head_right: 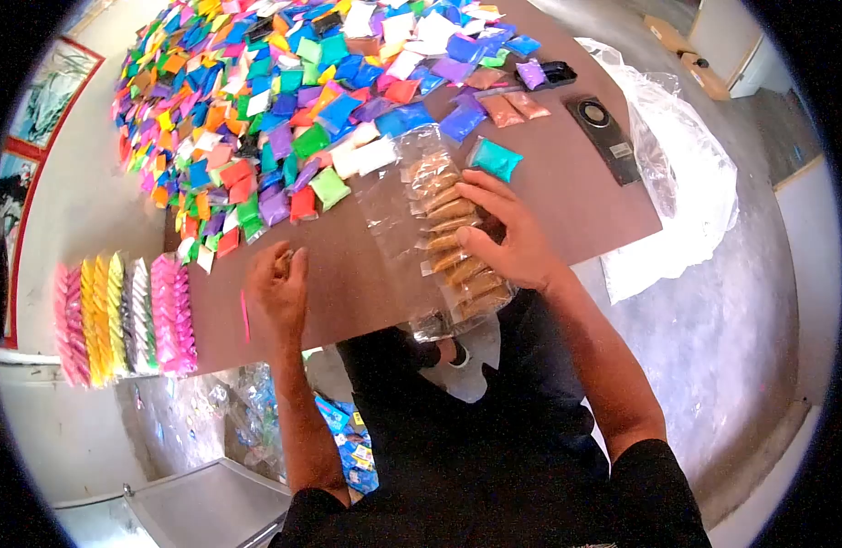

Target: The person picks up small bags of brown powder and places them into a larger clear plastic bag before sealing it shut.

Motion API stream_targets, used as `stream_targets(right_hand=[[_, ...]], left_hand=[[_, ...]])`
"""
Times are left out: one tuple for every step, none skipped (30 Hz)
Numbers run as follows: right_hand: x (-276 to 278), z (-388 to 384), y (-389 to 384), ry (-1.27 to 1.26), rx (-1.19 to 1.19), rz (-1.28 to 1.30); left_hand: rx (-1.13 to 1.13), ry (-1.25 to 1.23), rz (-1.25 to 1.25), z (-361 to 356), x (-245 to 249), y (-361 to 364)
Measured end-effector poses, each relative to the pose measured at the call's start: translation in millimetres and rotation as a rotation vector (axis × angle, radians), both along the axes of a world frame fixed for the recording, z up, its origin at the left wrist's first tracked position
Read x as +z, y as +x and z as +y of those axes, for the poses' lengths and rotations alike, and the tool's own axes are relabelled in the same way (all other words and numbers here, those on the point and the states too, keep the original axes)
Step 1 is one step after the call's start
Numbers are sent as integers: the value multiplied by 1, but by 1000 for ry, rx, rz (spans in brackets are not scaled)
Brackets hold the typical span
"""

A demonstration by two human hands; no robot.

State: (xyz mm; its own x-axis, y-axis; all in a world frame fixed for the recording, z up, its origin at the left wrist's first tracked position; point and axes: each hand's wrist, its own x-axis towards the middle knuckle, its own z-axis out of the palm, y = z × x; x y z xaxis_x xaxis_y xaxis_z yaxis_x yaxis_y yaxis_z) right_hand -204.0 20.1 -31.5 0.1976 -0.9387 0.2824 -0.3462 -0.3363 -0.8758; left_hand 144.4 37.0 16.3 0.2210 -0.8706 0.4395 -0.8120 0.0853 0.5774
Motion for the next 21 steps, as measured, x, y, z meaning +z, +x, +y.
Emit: stream_targets(right_hand=[[0, 0, 0, -11, -14, -21], [1, 0, 0, -15, -5, -20], [1, 0, 1, 6, -4, -32], [2, 0, 1, 27, -4, -44], [1, -1, 1, 24, -1, -43], [0, -2, 1, -4, -2, -13], [0, -2, -1, -30, -6, 18], [1, 0, -2, -30, -11, 24], [3, 0, -2, -5, -9, 12], [5, 1, -1, 23, -7, -1], [7, 2, -1, 25, -15, 6], [8, 2, 0, 50, -16, -13], [9, 3, 0, 76, -16, -32], [8, 3, 0, 81, -18, -24], [7, 2, 0, 53, -18, -20], [6, 1, 0, 24, -17, -17], [4, 0, 0, 26, -18, -15], [2, -1, 0, 18, -21, -14], [1, -1, 0, 11, -25, -13], [1, -1, -1, 12, -28, -12], [2, -1, -1, 9, -24, 1]], left_hand=[[33, 4, -150, 5, 1, 17], [66, 9, -298, 9, 1, 28], [75, 6, -297, 13, 0, 34], [106, 40, -346, 16, 0, 38], [134, 74, -394, 18, -1, 41], [135, 71, -391, 17, -4, 47], [129, 93, -378, 15, -8, 52], [121, 117, -365, 13, -13, 54], [114, 114, -359, 13, -12, 50], [123, 103, -262, 14, -10, 47], [132, 93, -165, 14, -9, 43], [124, 96, -158, 13, -3, 35], [41, 80, 68, 13, 6, 24], [-37, 63, 294, 14, 13, 13], [-38, 65, 301, 12, 17, 2], [-121, 59, 475, 7, 22, -10], [-205, 52, 647, 0, 23, -19], [-206, 54, 649, -10, 17, -24], [-258, 114, 712, -23, 8, -28], [-311, 174, 774, -34, 0, -33], [-315, 175, 774, -44, -5, -39]])
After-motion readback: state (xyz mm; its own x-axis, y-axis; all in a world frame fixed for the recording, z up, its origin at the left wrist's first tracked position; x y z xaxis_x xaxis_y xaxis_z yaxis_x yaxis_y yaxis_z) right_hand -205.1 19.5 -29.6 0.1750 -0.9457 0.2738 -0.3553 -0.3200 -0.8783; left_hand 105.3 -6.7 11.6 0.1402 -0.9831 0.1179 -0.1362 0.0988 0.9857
